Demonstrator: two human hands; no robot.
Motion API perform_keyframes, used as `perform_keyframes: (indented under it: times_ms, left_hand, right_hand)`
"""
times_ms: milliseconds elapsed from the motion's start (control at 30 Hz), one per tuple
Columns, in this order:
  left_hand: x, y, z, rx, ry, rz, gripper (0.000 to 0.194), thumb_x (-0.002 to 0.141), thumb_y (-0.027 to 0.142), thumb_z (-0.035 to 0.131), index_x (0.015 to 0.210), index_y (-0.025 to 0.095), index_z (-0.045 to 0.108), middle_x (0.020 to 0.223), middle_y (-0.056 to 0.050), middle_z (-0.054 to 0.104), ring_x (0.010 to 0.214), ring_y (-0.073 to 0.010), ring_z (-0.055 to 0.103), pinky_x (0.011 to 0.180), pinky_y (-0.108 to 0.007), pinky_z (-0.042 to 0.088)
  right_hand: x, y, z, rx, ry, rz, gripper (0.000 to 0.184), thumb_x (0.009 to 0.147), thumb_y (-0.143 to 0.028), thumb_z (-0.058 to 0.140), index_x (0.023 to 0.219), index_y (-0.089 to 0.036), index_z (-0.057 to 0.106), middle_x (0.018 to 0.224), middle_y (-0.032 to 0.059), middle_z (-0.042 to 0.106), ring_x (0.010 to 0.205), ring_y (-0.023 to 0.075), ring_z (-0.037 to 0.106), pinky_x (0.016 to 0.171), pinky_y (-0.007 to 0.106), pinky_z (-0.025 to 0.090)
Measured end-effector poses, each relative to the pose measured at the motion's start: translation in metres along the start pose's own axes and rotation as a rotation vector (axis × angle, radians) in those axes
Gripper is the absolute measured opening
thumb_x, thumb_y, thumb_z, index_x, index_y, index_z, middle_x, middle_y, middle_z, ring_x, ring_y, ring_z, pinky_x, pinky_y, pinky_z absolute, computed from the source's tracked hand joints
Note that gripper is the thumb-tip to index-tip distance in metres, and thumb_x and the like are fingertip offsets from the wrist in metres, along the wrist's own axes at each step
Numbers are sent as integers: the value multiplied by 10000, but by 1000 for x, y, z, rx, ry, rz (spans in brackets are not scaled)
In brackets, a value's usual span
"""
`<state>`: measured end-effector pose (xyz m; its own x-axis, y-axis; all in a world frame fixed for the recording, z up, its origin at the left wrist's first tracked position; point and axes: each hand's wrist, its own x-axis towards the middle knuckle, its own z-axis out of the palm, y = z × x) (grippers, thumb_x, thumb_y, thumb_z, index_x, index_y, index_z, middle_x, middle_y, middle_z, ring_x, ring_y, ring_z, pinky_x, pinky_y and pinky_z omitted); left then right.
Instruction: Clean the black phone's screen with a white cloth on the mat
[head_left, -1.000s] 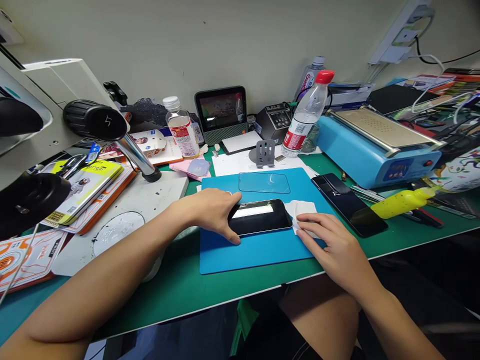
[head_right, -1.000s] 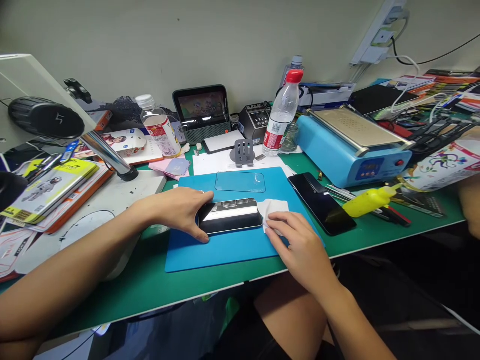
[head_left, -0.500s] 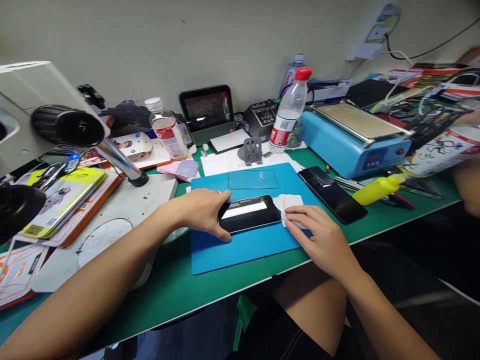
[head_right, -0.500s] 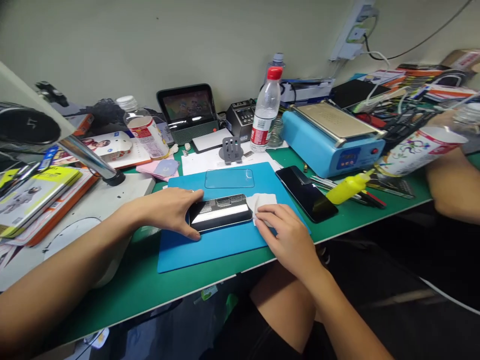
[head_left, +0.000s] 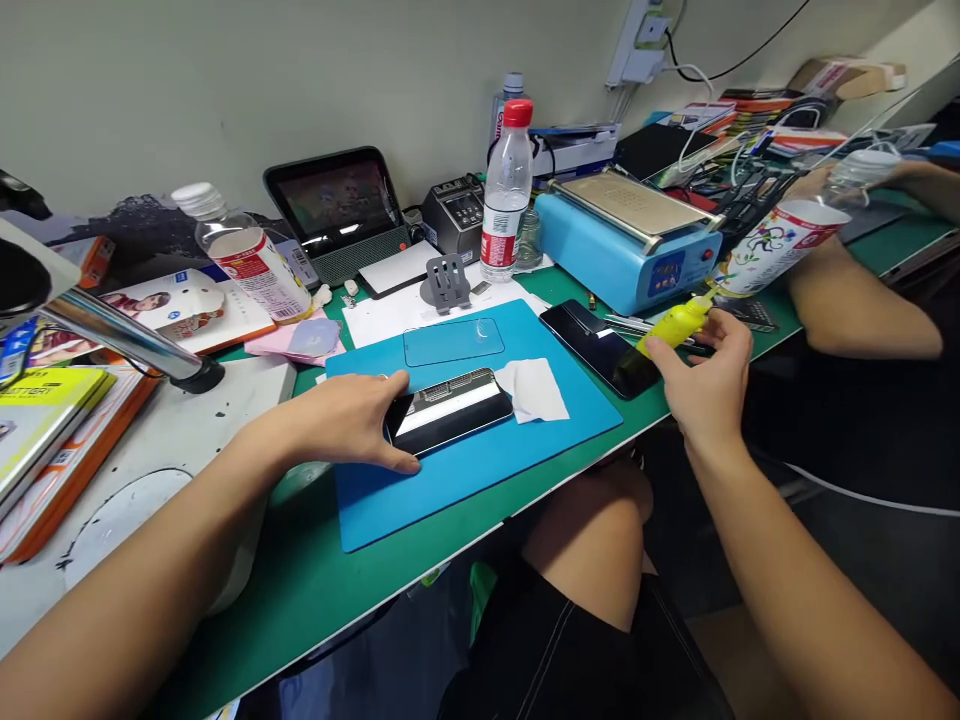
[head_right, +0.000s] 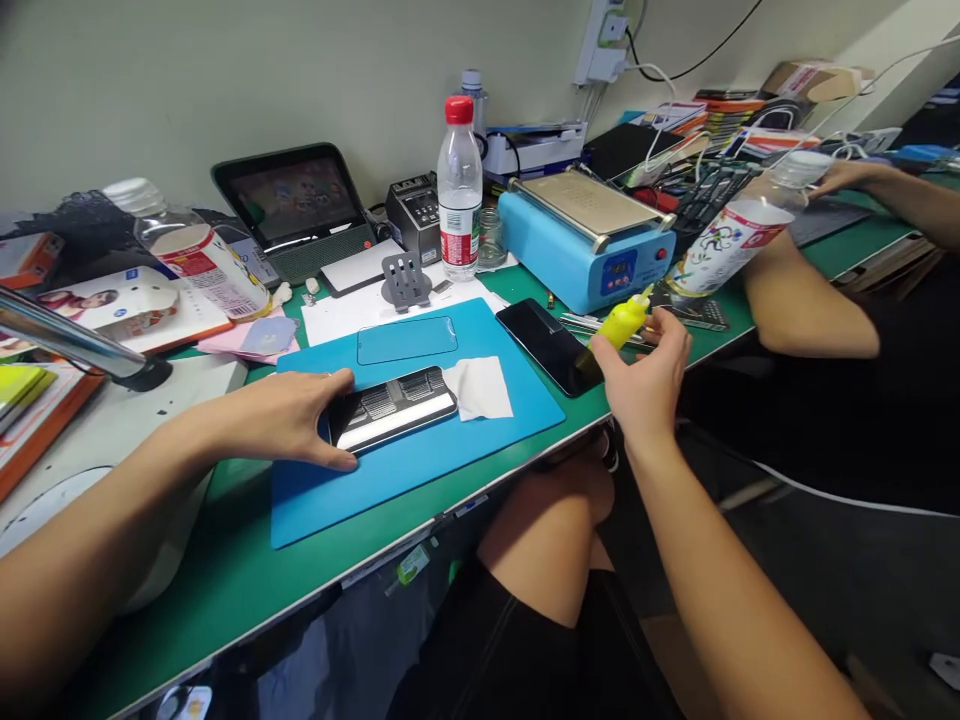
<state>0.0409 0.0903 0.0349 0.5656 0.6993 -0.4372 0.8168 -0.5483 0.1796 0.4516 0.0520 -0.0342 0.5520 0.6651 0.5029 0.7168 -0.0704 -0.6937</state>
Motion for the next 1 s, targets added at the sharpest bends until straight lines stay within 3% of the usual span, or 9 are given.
perform_keyframes:
  times_ms: [167,367,500,600,767,867,1000]
  left_hand:
    - [-2,2,-4,14,23,10,712,694,851,623,1018,234,476,928,-75,682,792,-280,631,606,-330,385]
    - [-3,-1,-6,-2,25,30,765,678,867,629,1074,226,494,972,-87,697,839,-297,654,613,-330,381]
    - [-4,-3,-5,-12,33,34,777,674,865,632,1089,223,497,973,-90,701,826,-292,657,597,-328,373]
    - [-4,-4,-5,-9,38,39,781,671,866,628,1093,222,500,979,-92,701,822,-290,657,587,-326,368]
    - [-3,-5,-5,-1,55,51,813,655,883,623,1112,221,505,1008,-100,711,836,-298,668,579,-322,364]
    - [-3,-5,-6,-2,59,53,809,658,864,639,1128,217,514,1020,-104,721,860,-305,676,599,-323,383]
    - [-3,-6,-6,-7,49,52,831,662,865,634,1162,211,521,1031,-113,728,872,-309,683,620,-325,406]
  right_hand:
    - [8,-2,5,-35,-62,-62,578,810,-487,752,1240,-109,668,1187,249,721,1049,397,689,924,547,519]
    - [-17,-29,11,-21,-12,-286,635,724,-496,828,1245,-157,701,1140,156,748,1024,348,705,952,519,543]
    - [-43,-62,10,82,-217,-370,539,829,-456,783,1293,-199,687,1192,127,734,1031,302,708,966,478,559]
    - [-63,-90,9,102,-424,-543,503,909,-402,714,1371,-215,644,1205,103,706,1086,279,692,990,429,543]
    - [-89,-118,11,117,-711,-711,557,977,-353,644,1507,-257,499,1223,83,675,1084,225,689,897,318,554]
    - [-98,-121,15,113,-810,-738,491,983,-365,637,1450,-260,525,1155,70,685,1027,212,693,844,303,562]
    - [-103,-120,18,86,-821,-750,448,997,-365,610,1427,-262,539,1127,73,675,992,209,692,788,296,566]
